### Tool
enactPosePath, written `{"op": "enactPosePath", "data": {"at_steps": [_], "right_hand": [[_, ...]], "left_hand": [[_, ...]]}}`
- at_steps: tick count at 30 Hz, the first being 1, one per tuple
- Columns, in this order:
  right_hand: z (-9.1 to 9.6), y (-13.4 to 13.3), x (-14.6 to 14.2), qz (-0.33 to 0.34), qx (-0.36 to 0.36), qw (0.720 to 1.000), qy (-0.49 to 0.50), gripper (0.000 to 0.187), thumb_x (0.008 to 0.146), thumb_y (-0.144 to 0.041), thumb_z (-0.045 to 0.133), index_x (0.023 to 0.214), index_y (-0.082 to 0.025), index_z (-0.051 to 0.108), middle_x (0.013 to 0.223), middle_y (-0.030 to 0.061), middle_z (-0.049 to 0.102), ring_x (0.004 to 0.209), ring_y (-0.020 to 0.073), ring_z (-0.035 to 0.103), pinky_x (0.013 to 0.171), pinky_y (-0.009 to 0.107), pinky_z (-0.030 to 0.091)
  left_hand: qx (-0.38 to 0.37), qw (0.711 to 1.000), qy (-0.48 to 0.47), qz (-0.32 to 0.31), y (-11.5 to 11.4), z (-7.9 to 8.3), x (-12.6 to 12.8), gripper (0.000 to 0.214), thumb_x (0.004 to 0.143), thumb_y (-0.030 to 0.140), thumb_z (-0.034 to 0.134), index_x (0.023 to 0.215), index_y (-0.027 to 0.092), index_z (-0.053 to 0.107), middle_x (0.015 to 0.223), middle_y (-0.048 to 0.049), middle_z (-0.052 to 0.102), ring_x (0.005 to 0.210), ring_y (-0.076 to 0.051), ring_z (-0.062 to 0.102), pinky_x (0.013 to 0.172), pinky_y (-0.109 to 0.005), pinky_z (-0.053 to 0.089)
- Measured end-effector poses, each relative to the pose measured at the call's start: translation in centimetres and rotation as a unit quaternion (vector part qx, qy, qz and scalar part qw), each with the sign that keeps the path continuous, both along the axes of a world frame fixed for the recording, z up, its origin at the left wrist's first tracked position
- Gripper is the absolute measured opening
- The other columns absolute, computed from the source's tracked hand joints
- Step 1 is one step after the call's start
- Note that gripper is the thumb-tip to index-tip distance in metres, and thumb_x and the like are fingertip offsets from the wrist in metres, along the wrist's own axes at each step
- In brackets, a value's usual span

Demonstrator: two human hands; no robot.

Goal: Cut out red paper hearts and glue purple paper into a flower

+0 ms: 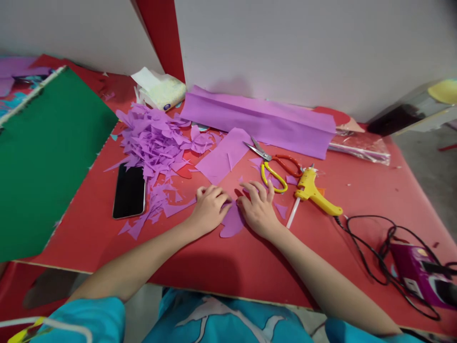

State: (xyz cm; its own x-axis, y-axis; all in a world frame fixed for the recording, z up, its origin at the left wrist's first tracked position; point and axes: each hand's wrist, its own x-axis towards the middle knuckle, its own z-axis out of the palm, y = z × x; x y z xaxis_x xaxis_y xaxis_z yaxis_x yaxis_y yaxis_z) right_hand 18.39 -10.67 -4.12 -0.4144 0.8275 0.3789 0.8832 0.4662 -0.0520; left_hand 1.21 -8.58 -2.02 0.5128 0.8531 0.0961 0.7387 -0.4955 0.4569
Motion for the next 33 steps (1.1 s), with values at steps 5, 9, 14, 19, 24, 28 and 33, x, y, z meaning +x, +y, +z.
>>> {"op": "enactPosePath", "data": {"at_steps": [5, 9, 14, 19, 24, 28, 33], "right_hand": [[0.2, 0.0, 0.1, 0.011, -0.001, 1.000, -0.012, 0.016, 0.084, -0.014, 0.046, 0.085, -0.019, 0.061, 0.119, 0.0094, 0.054, 0.114, 0.0264, 0.038, 0.102, 0.058, 0.016], [0.3, 0.0, 0.2, 0.014, -0.003, 1.000, -0.022, 0.016, 0.086, -0.015, 0.045, 0.087, -0.018, 0.061, 0.119, 0.0096, 0.054, 0.114, 0.0258, 0.038, 0.102, 0.057, 0.016], [-0.1, -0.1, 0.2, 0.003, -0.010, 1.000, -0.008, 0.014, 0.085, -0.015, 0.046, 0.087, -0.017, 0.060, 0.118, 0.0084, 0.054, 0.113, 0.0251, 0.037, 0.103, 0.056, 0.015], [-0.4, 0.0, 0.3, 0.001, -0.001, 1.000, 0.015, 0.013, 0.086, -0.018, 0.047, 0.083, -0.017, 0.060, 0.114, 0.0088, 0.055, 0.110, 0.0248, 0.038, 0.102, 0.054, 0.017], [-0.5, 0.0, 0.4, -0.005, -0.006, 0.999, 0.031, 0.013, 0.086, -0.020, 0.048, 0.082, -0.018, 0.060, 0.113, 0.0081, 0.055, 0.110, 0.0247, 0.039, 0.103, 0.054, 0.017], [-0.6, 0.1, 0.4, -0.004, -0.009, 0.999, 0.038, 0.012, 0.085, -0.020, 0.049, 0.082, -0.017, 0.060, 0.113, 0.0083, 0.055, 0.110, 0.0247, 0.039, 0.103, 0.053, 0.018], [-0.6, 0.2, 0.4, -0.006, -0.007, 0.999, 0.041, 0.011, 0.085, -0.021, 0.050, 0.081, -0.017, 0.060, 0.111, 0.0082, 0.055, 0.109, 0.0247, 0.040, 0.102, 0.054, 0.018]], "left_hand": [[-0.004, 1.000, 0.000, -0.007, 0.2, 0.4, 0.7, 0.013, 0.085, 0.023, 0.050, 0.085, 0.020, 0.063, 0.095, -0.0041, 0.063, 0.097, -0.020, 0.051, 0.081, -0.041, 0.027], [-0.015, 1.000, 0.013, -0.008, 0.4, 0.5, 1.3, 0.011, 0.084, 0.024, 0.053, 0.084, 0.020, 0.064, 0.092, -0.0041, 0.064, 0.096, -0.021, 0.051, 0.081, -0.042, 0.026], [-0.020, 1.000, 0.011, 0.008, 0.3, 0.1, 1.2, 0.011, 0.083, 0.023, 0.054, 0.081, 0.021, 0.065, 0.088, -0.0023, 0.065, 0.094, -0.020, 0.052, 0.082, -0.042, 0.025], [0.019, 1.000, 0.004, -0.002, 0.4, -0.6, 0.7, 0.009, 0.083, 0.021, 0.055, 0.080, 0.020, 0.064, 0.087, -0.0013, 0.065, 0.092, -0.019, 0.052, 0.082, -0.039, 0.025], [0.090, 0.996, -0.010, -0.009, 0.3, -0.7, 0.7, 0.013, 0.085, 0.022, 0.052, 0.079, 0.019, 0.063, 0.091, -0.0025, 0.065, 0.092, -0.018, 0.053, 0.084, -0.040, 0.024], [0.098, 0.995, -0.020, -0.029, -0.2, -0.8, 1.0, 0.014, 0.085, 0.025, 0.052, 0.080, 0.019, 0.063, 0.090, -0.0026, 0.065, 0.091, -0.018, 0.053, 0.084, -0.040, 0.024], [0.070, 0.997, -0.018, -0.014, -0.2, -1.2, 1.1, 0.012, 0.086, 0.022, 0.051, 0.085, 0.019, 0.063, 0.089, -0.0027, 0.065, 0.090, -0.018, 0.053, 0.082, -0.039, 0.024]]}}
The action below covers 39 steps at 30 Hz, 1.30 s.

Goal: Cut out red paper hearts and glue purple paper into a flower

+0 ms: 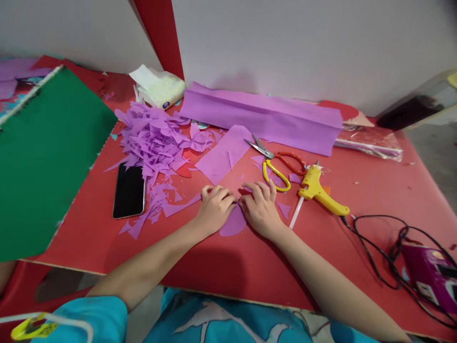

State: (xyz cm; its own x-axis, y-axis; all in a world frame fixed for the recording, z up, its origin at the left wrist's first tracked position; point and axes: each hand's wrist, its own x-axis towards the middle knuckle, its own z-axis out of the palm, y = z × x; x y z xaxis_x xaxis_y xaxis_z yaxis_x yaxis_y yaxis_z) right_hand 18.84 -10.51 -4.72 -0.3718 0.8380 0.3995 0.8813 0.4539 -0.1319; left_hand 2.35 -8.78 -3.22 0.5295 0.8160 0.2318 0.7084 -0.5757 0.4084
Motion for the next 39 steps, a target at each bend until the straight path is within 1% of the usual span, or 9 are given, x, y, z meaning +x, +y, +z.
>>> {"op": "enactPosePath", "data": {"at_steps": [7, 12, 19, 27, 29, 32, 34, 35, 39], "right_hand": [[-0.1, -0.1, 0.0, 0.000, -0.005, 1.000, 0.008, 0.011, 0.085, -0.022, 0.050, 0.081, -0.019, 0.060, 0.112, 0.0078, 0.055, 0.109, 0.0247, 0.040, 0.102, 0.054, 0.018], [0.3, 0.0, 0.1, -0.001, -0.010, 0.999, 0.032, 0.009, 0.082, -0.021, 0.052, 0.078, -0.019, 0.060, 0.110, 0.0083, 0.054, 0.108, 0.0249, 0.041, 0.102, 0.054, 0.019], [0.6, 0.0, 0.1, 0.008, -0.016, 0.999, 0.040, 0.007, 0.080, -0.021, 0.054, 0.078, -0.019, 0.061, 0.112, 0.0084, 0.053, 0.108, 0.0258, 0.040, 0.100, 0.055, 0.020], [0.3, 0.1, -0.1, 0.009, -0.024, 0.999, 0.028, 0.012, 0.084, -0.019, 0.049, 0.081, -0.018, 0.061, 0.112, 0.0086, 0.054, 0.109, 0.0243, 0.038, 0.100, 0.051, 0.021], [0.3, 0.1, -0.1, 0.008, -0.017, 0.999, 0.038, 0.012, 0.084, -0.019, 0.049, 0.080, -0.019, 0.060, 0.110, 0.0084, 0.054, 0.108, 0.0240, 0.039, 0.100, 0.051, 0.021], [0.4, 0.1, -0.1, -0.007, 0.001, 0.997, 0.074, 0.011, 0.083, -0.019, 0.050, 0.078, -0.019, 0.059, 0.104, 0.0079, 0.055, 0.105, 0.0235, 0.042, 0.100, 0.051, 0.023], [0.6, 0.0, -0.1, -0.017, 0.015, 0.995, 0.099, 0.011, 0.083, -0.019, 0.050, 0.078, -0.019, 0.059, 0.102, 0.0081, 0.055, 0.103, 0.0236, 0.043, 0.099, 0.051, 0.025], [0.6, 0.1, -0.1, -0.019, 0.022, 0.994, 0.108, 0.010, 0.082, -0.019, 0.050, 0.077, -0.019, 0.059, 0.101, 0.0083, 0.054, 0.103, 0.0237, 0.043, 0.098, 0.050, 0.026], [0.7, 0.1, 0.0, -0.013, 0.033, 0.993, 0.115, 0.008, 0.082, -0.018, 0.051, 0.078, -0.018, 0.058, 0.100, 0.0086, 0.054, 0.101, 0.0238, 0.044, 0.097, 0.050, 0.028]], "left_hand": [[-0.037, 0.999, -0.017, 0.005, 0.3, -0.1, -0.1, 0.012, 0.085, 0.022, 0.053, 0.081, 0.019, 0.063, 0.085, -0.0010, 0.064, 0.089, -0.017, 0.053, 0.082, -0.038, 0.024], [-0.050, 0.998, -0.026, 0.006, 0.4, -0.2, -0.2, 0.012, 0.085, 0.024, 0.053, 0.081, 0.020, 0.064, 0.084, -0.0011, 0.064, 0.090, -0.017, 0.052, 0.081, -0.038, 0.024], [-0.043, 0.999, -0.028, 0.000, 0.4, -0.2, -0.3, 0.012, 0.085, 0.023, 0.053, 0.081, 0.020, 0.064, 0.084, -0.0012, 0.064, 0.090, -0.018, 0.052, 0.081, -0.038, 0.025], [-0.055, 0.998, -0.028, 0.006, 0.4, -0.3, -0.4, 0.011, 0.085, 0.023, 0.053, 0.081, 0.020, 0.063, 0.086, -0.0008, 0.064, 0.091, -0.018, 0.053, 0.083, -0.038, 0.025], [-0.058, 0.997, -0.042, 0.026, 0.3, -0.3, -0.4, 0.012, 0.085, 0.025, 0.051, 0.085, 0.020, 0.063, 0.092, -0.0022, 0.063, 0.092, -0.017, 0.053, 0.083, -0.037, 0.027], [-0.046, 0.992, -0.054, 0.105, 0.5, -0.1, -0.6, 0.018, 0.086, 0.030, 0.050, 0.094, 0.020, 0.061, 0.105, -0.0069, 0.057, 0.100, -0.021, 0.050, 0.085, -0.039, 0.029], [-0.037, 0.986, -0.044, 0.155, 0.7, 0.2, -0.7, 0.020, 0.085, 0.033, 0.049, 0.093, 0.020, 0.062, 0.113, -0.0089, 0.053, 0.107, -0.026, 0.044, 0.087, -0.044, 0.029], [-0.039, 0.984, -0.038, 0.168, 0.8, 0.3, -0.8, 0.020, 0.085, 0.034, 0.048, 0.089, 0.021, 0.063, 0.116, -0.0090, 0.052, 0.110, -0.028, 0.042, 0.087, -0.046, 0.028], [-0.088, 0.983, -0.043, 0.155, 1.1, 0.4, -0.9, 0.023, 0.085, 0.031, 0.048, 0.071, 0.020, 0.062, 0.118, -0.0064, 0.051, 0.111, -0.028, 0.040, 0.088, -0.049, 0.028]]}}
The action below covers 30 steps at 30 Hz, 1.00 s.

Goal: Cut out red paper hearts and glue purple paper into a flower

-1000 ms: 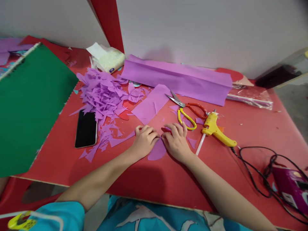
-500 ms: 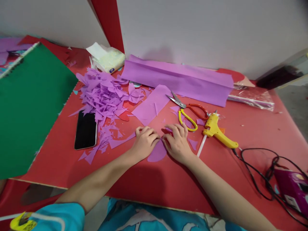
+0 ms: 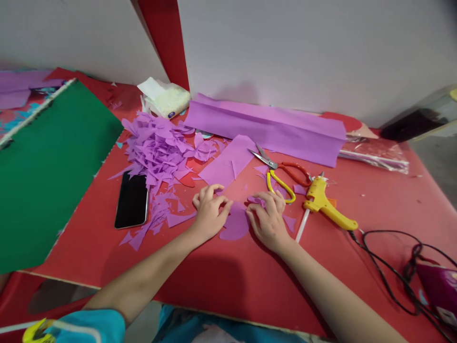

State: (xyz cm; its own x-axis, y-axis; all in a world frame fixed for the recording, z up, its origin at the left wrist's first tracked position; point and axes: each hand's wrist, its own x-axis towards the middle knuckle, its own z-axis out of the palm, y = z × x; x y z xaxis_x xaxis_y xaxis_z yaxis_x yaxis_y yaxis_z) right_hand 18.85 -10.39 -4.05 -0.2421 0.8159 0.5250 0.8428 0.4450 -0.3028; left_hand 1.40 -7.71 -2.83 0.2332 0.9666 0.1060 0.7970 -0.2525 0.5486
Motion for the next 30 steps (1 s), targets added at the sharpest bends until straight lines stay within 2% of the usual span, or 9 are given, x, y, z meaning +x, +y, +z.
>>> {"op": "enactPosePath", "data": {"at_steps": [9, 14, 16, 18, 21, 30], "right_hand": [[-0.1, 0.1, 0.0, 0.013, -0.035, 0.999, -0.007, 0.009, 0.082, -0.018, 0.050, 0.079, -0.018, 0.058, 0.102, 0.0091, 0.054, 0.102, 0.0243, 0.042, 0.095, 0.050, 0.028], [-0.2, 0.1, -0.1, 0.013, -0.058, 0.998, -0.036, 0.010, 0.082, -0.019, 0.051, 0.078, -0.019, 0.061, 0.104, 0.0083, 0.055, 0.103, 0.0250, 0.041, 0.096, 0.052, 0.025], [-0.2, 0.1, -0.1, 0.016, -0.057, 0.997, -0.047, 0.011, 0.082, -0.019, 0.052, 0.078, -0.019, 0.062, 0.105, 0.0083, 0.055, 0.104, 0.0251, 0.041, 0.096, 0.051, 0.025], [-0.2, 0.1, 0.0, 0.021, -0.056, 0.997, -0.055, 0.011, 0.083, -0.020, 0.052, 0.079, -0.019, 0.062, 0.106, 0.0080, 0.055, 0.104, 0.0249, 0.040, 0.097, 0.051, 0.025], [-0.3, 0.1, 0.0, 0.029, -0.052, 0.996, -0.065, 0.011, 0.083, -0.021, 0.052, 0.079, -0.020, 0.063, 0.107, 0.0076, 0.055, 0.105, 0.0243, 0.039, 0.098, 0.050, 0.024], [-0.6, 0.1, 0.0, 0.041, -0.043, 0.995, -0.078, 0.013, 0.084, -0.021, 0.051, 0.080, -0.020, 0.063, 0.109, 0.0072, 0.054, 0.105, 0.0240, 0.038, 0.096, 0.049, 0.025]], "left_hand": [[0.009, 1.000, 0.015, 0.002, -0.2, 0.1, 0.0, 0.020, 0.079, 0.024, 0.056, 0.060, 0.018, 0.058, 0.114, -0.0044, 0.054, 0.109, -0.026, 0.043, 0.092, -0.054, 0.024], [0.069, 0.996, 0.052, 0.024, -0.5, 0.2, 0.0, 0.013, 0.078, 0.023, 0.057, 0.065, 0.019, 0.057, 0.114, -0.0071, 0.054, 0.108, -0.029, 0.042, 0.093, -0.056, 0.021], [0.098, 0.994, 0.055, 0.001, -0.7, 0.3, 0.2, 0.007, 0.077, 0.021, 0.057, 0.071, 0.020, 0.059, 0.116, -0.0071, 0.054, 0.110, -0.028, 0.041, 0.095, -0.055, 0.021], [0.114, 0.991, 0.051, -0.047, -0.9, 0.4, 0.3, 0.006, 0.078, 0.022, 0.058, 0.074, 0.021, 0.062, 0.118, -0.0058, 0.054, 0.113, -0.028, 0.040, 0.097, -0.053, 0.020], [0.107, 0.988, 0.044, -0.101, -1.1, 0.3, 0.5, 0.010, 0.080, 0.026, 0.057, 0.076, 0.023, 0.065, 0.118, -0.0039, 0.056, 0.114, -0.027, 0.040, 0.097, -0.053, 0.019], [0.083, 0.989, 0.035, -0.119, -0.9, 0.0, 0.6, 0.016, 0.083, 0.026, 0.054, 0.076, 0.024, 0.068, 0.113, -0.0025, 0.060, 0.111, -0.025, 0.041, 0.094, -0.050, 0.024]]}}
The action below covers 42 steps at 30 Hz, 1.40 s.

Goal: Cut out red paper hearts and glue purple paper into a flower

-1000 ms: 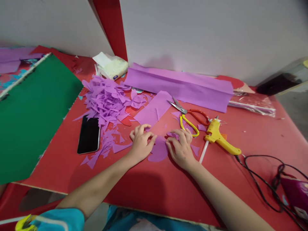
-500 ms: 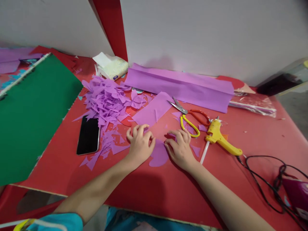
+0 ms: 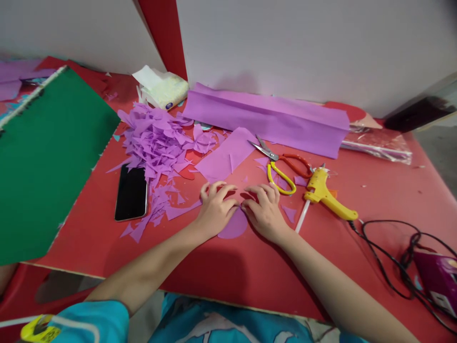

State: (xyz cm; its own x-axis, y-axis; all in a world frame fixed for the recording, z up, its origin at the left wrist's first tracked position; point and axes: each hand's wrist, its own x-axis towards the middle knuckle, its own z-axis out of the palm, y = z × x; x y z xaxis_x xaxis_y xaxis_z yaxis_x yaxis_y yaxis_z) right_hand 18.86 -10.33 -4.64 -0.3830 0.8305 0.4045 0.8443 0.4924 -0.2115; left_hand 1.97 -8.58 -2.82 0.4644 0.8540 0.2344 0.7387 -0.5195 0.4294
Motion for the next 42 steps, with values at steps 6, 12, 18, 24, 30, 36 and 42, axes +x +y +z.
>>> {"op": "enactPosePath", "data": {"at_steps": [6, 12, 18, 24, 30, 36, 42], "right_hand": [[-0.09, -0.04, 0.01, -0.005, -0.004, 1.000, -0.007, 0.014, 0.085, -0.022, 0.050, 0.082, -0.021, 0.063, 0.109, 0.0075, 0.055, 0.105, 0.0240, 0.037, 0.096, 0.048, 0.025], [-0.11, -0.07, -0.04, -0.005, -0.006, 1.000, -0.004, 0.013, 0.085, -0.021, 0.049, 0.082, -0.020, 0.063, 0.109, 0.0076, 0.055, 0.106, 0.0240, 0.037, 0.096, 0.048, 0.025], [-0.05, -0.01, -0.03, -0.010, -0.003, 1.000, 0.019, 0.012, 0.084, -0.020, 0.051, 0.081, -0.019, 0.062, 0.106, 0.0079, 0.056, 0.103, 0.0238, 0.039, 0.096, 0.048, 0.025], [0.54, -0.07, -0.03, -0.017, -0.011, 0.999, 0.045, 0.011, 0.082, -0.020, 0.051, 0.079, -0.018, 0.061, 0.106, 0.0088, 0.055, 0.103, 0.0245, 0.041, 0.096, 0.049, 0.026], [0.78, -0.37, 0.22, -0.026, -0.009, 0.999, 0.031, 0.008, 0.078, -0.022, 0.055, 0.076, -0.018, 0.061, 0.108, 0.0083, 0.053, 0.106, 0.0268, 0.040, 0.099, 0.053, 0.021], [0.54, -0.70, 0.30, -0.029, -0.013, 0.999, 0.006, 0.009, 0.079, -0.023, 0.054, 0.075, -0.018, 0.061, 0.111, 0.0078, 0.053, 0.109, 0.0266, 0.039, 0.101, 0.055, 0.017], [0.62, -0.83, 0.23, -0.028, -0.004, 1.000, 0.013, 0.007, 0.078, -0.023, 0.056, 0.077, -0.019, 0.062, 0.111, 0.0076, 0.053, 0.108, 0.0265, 0.041, 0.101, 0.055, 0.019]], "left_hand": [[-0.024, 1.000, 0.008, -0.001, -0.01, 0.21, 0.05, 0.015, 0.083, 0.025, 0.054, 0.077, 0.023, 0.068, 0.114, -0.0042, 0.059, 0.111, -0.025, 0.041, 0.094, -0.050, 0.024], [-0.038, 0.999, 0.017, 0.007, 0.10, 0.06, -0.07, 0.011, 0.082, 0.024, 0.055, 0.077, 0.021, 0.065, 0.118, -0.0050, 0.056, 0.112, -0.026, 0.041, 0.094, -0.049, 0.025], [-0.045, 0.999, 0.006, 0.020, 0.28, -0.08, -0.13, 0.005, 0.080, 0.020, 0.057, 0.076, 0.018, 0.060, 0.117, -0.0055, 0.057, 0.111, -0.025, 0.043, 0.094, -0.047, 0.026], [-0.045, 0.998, -0.004, 0.036, 0.38, -0.37, -0.21, 0.005, 0.080, 0.023, 0.057, 0.078, 0.019, 0.057, 0.116, -0.0066, 0.055, 0.111, -0.025, 0.043, 0.093, -0.046, 0.027], [-0.045, 0.997, 0.015, 0.061, 0.36, -0.42, -0.26, 0.012, 0.081, 0.027, 0.055, 0.089, 0.019, 0.057, 0.119, -0.0087, 0.051, 0.112, -0.027, 0.040, 0.092, -0.047, 0.028], [-0.045, 0.997, 0.038, 0.058, 0.33, -0.38, -0.26, 0.008, 0.081, 0.024, 0.054, 0.085, 0.019, 0.058, 0.121, -0.0091, 0.049, 0.113, -0.028, 0.039, 0.093, -0.047, 0.027], [-0.041, 0.997, 0.041, 0.059, 0.25, -0.28, -0.24, 0.006, 0.079, 0.022, 0.053, 0.079, 0.018, 0.058, 0.121, -0.0095, 0.049, 0.115, -0.028, 0.039, 0.093, -0.048, 0.027]]}}
